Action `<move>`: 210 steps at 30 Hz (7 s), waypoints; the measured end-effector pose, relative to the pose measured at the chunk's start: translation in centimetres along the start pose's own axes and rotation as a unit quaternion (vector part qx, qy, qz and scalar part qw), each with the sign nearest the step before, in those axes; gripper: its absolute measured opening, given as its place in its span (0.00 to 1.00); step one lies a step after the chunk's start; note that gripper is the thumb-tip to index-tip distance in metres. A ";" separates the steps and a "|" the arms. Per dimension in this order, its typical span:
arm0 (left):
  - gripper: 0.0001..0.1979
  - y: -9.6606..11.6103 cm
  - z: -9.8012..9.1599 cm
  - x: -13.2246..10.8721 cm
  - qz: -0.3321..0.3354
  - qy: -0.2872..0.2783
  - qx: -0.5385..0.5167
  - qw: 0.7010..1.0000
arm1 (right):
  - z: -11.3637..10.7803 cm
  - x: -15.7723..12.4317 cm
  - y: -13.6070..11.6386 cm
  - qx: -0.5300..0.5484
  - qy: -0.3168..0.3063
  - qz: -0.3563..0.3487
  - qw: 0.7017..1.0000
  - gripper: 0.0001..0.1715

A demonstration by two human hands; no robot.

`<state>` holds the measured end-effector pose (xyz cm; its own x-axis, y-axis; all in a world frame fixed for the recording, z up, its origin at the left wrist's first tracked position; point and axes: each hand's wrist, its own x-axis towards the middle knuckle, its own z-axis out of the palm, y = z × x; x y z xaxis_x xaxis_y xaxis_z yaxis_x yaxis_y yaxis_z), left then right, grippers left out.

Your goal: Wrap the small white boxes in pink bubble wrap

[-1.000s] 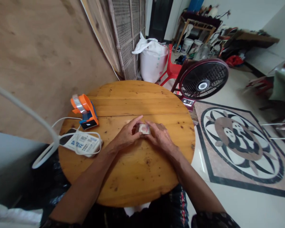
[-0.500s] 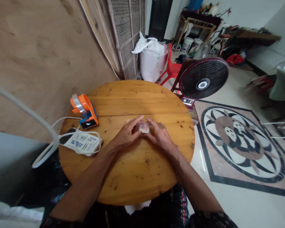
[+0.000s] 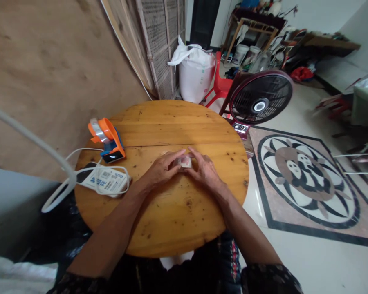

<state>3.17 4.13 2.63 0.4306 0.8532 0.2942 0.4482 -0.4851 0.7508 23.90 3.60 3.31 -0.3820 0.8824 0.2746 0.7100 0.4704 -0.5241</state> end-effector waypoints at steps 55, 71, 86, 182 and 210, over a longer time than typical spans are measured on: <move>0.37 0.2 1.0 0.2 -0.055 0.037 -0.086 0.994 | -0.5 -0.3 0.8 0.011 0.005 -0.058 0.998 0.39; 0.39 -0.2 1.1 -0.1 -0.070 0.022 -0.174 0.982 | -0.7 0.0 0.2 0.012 0.069 -0.082 0.994 0.19; 0.35 0.2 1.1 0.1 -0.029 0.027 -0.092 0.995 | 0.0 0.3 -0.4 -0.028 0.114 -0.076 0.990 0.11; 0.33 1.1 0.9 0.3 -0.056 0.026 -0.070 0.996 | 0.2 0.5 -1.0 -0.099 0.117 -0.130 0.980 0.13; 0.39 0.9 0.0 0.1 -0.054 0.013 0.002 0.998 | -1.4 -0.1 2.2 0.002 0.147 0.029 0.989 0.15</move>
<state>3.60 3.76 3.33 0.3588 0.9056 0.2262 0.4949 -0.3901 0.7765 26.34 4.52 3.25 -0.1524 0.8719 0.4654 0.7230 0.4194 -0.5489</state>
